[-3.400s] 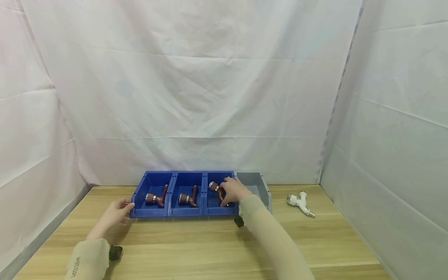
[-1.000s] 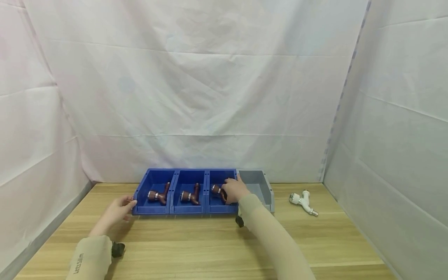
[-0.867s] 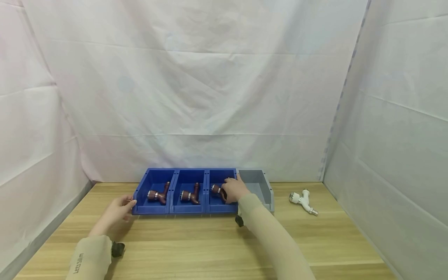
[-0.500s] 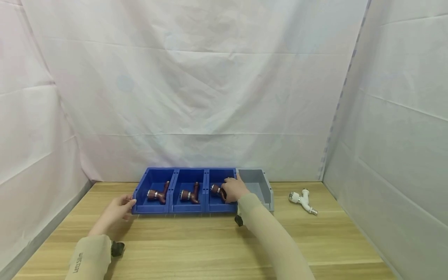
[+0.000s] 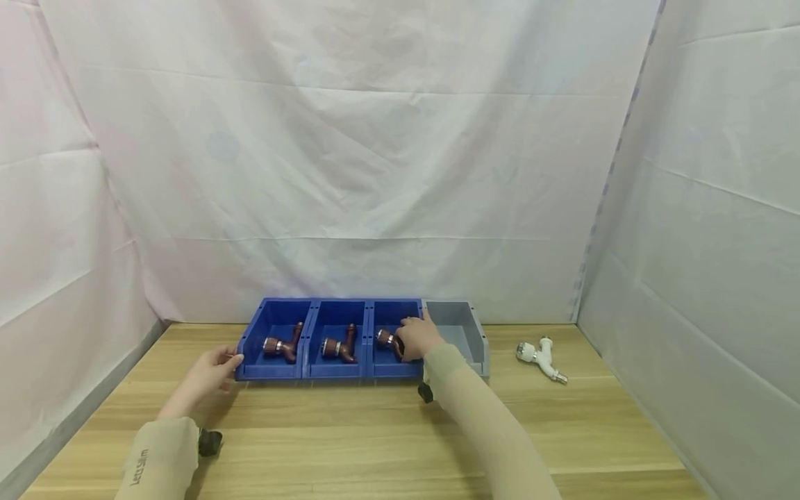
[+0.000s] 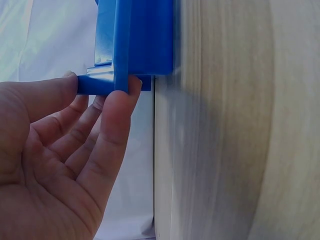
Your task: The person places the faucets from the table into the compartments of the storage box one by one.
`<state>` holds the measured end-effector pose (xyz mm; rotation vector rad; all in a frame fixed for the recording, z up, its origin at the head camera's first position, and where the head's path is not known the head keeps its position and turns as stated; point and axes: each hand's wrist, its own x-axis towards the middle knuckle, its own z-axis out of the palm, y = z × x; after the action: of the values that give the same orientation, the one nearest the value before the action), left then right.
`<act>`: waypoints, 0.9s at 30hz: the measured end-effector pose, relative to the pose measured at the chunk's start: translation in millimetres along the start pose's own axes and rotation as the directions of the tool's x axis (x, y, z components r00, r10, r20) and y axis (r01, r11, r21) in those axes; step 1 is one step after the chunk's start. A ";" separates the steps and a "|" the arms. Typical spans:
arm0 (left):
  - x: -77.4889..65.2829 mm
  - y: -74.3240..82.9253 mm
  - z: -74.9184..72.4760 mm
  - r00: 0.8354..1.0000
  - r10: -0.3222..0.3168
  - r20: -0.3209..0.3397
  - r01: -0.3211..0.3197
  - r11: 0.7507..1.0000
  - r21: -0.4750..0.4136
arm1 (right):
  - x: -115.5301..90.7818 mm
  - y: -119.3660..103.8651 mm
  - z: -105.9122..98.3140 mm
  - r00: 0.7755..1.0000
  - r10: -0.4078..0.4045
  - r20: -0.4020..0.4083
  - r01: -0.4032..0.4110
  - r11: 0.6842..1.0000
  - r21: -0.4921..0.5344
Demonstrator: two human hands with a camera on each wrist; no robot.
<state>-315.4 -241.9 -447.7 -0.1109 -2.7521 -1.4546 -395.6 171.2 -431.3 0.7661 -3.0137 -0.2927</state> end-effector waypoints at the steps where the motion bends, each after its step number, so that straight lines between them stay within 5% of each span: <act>1: -0.1 0.0 0.3 1.000 0.001 0.000 -0.001 1.000 0.001 | -0.5 -0.1 -0.3 1.000 0.003 0.008 -0.003 1.000 -0.001; 27: -1.7 0.4 2.1 1.000 -0.002 -0.014 0.002 1.000 -0.007 | 1.0 -1.9 -0.4 0.998 0.025 0.057 -0.023 0.999 -0.021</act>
<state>-313.6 -240.0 -448.7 -0.0984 -2.7370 -1.4603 -395.5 168.9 -431.3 0.7319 -3.0657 -0.3509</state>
